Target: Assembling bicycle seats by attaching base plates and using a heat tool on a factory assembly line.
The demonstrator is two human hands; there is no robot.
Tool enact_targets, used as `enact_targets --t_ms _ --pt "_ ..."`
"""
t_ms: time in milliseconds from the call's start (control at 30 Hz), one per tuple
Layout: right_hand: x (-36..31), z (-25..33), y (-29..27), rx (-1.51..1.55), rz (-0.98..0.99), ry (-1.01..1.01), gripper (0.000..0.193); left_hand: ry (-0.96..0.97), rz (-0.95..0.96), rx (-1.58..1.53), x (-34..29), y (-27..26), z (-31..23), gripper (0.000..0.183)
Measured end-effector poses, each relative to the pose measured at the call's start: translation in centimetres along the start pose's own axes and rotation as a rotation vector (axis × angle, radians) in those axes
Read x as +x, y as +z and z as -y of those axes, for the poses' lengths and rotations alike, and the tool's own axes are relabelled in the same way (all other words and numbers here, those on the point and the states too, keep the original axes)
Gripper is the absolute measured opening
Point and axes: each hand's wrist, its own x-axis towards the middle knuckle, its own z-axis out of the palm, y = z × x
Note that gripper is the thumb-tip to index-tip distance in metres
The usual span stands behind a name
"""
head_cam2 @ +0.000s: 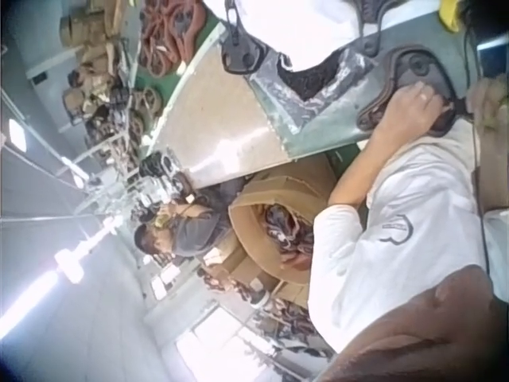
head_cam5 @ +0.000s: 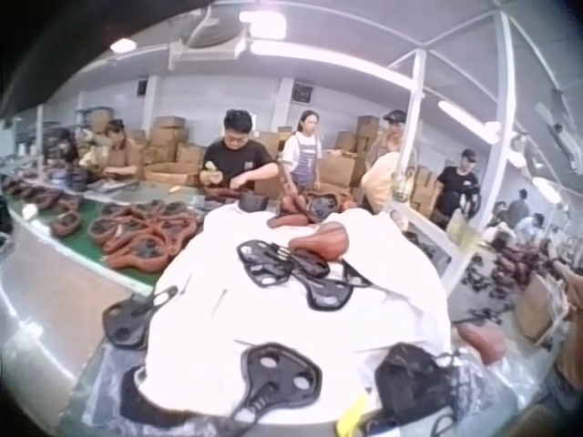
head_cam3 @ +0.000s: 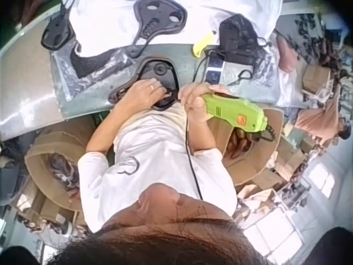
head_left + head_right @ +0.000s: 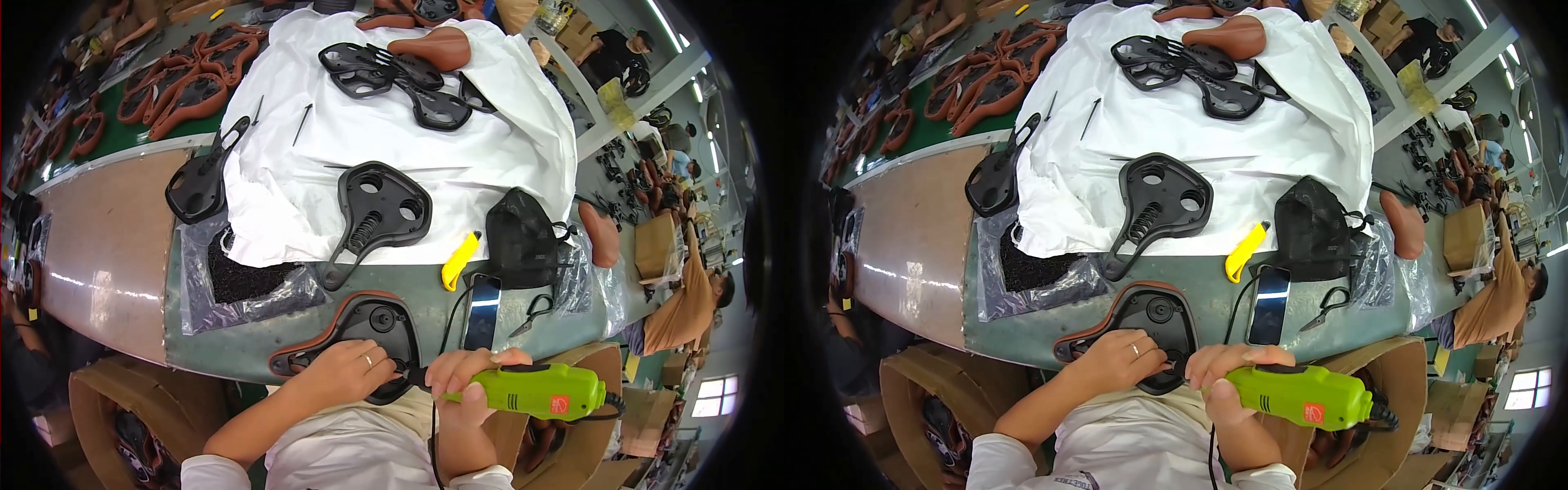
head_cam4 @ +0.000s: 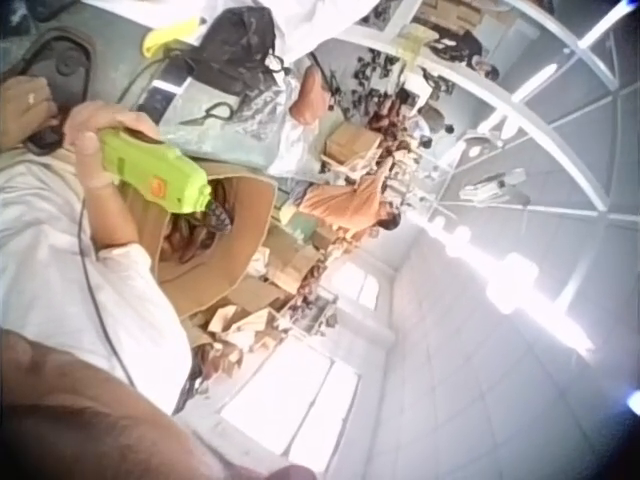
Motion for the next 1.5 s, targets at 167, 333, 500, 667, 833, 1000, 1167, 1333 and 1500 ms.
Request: enact_targets --t_ms 167,333,500,667,833,1000,1167,1333,1500 --pt "-0.3 0.3 -1.1 -0.112 0.179 -0.155 0.053 -0.157 0.116 -0.122 0.8 -0.5 -0.5 0.033" --pt "-0.2 1.0 -3.0 -0.247 0.271 -0.238 0.058 -0.563 -0.298 0.035 -1.5 -6.7 4.5 0.026" --pt "-0.5 0.2 -4.1 -0.296 0.299 -0.203 0.064 -0.812 0.048 0.649 -5.8 -9.4 11.2 0.013" --pt "-0.9 -1.0 -4.1 -0.292 0.285 -0.159 0.065 -0.833 -0.015 0.617 -6.4 -8.7 11.8 0.016" --pt "-0.4 -0.6 -2.7 -0.417 0.301 -0.072 0.057 -0.843 -0.091 0.645 -5.1 -6.2 10.7 0.019" --pt "-0.2 -0.6 -2.1 -0.451 0.337 -0.092 0.055 -0.912 -0.271 0.677 -5.1 -4.5 10.9 0.015" --pt "-0.9 -1.0 -2.9 -0.431 0.283 -0.073 0.054 -0.952 -0.358 0.603 -5.1 -5.0 10.7 0.017" --pt "-0.2 -1.3 -2.9 -0.421 0.334 -0.102 0.054 -1.033 -0.344 0.472 -3.9 -6.2 7.5 0.018" --pt "-0.1 -1.9 -3.4 -0.423 0.41 -0.081 0.052 -0.445 -0.283 0.013 -0.7 -2.6 1.9 0.019"
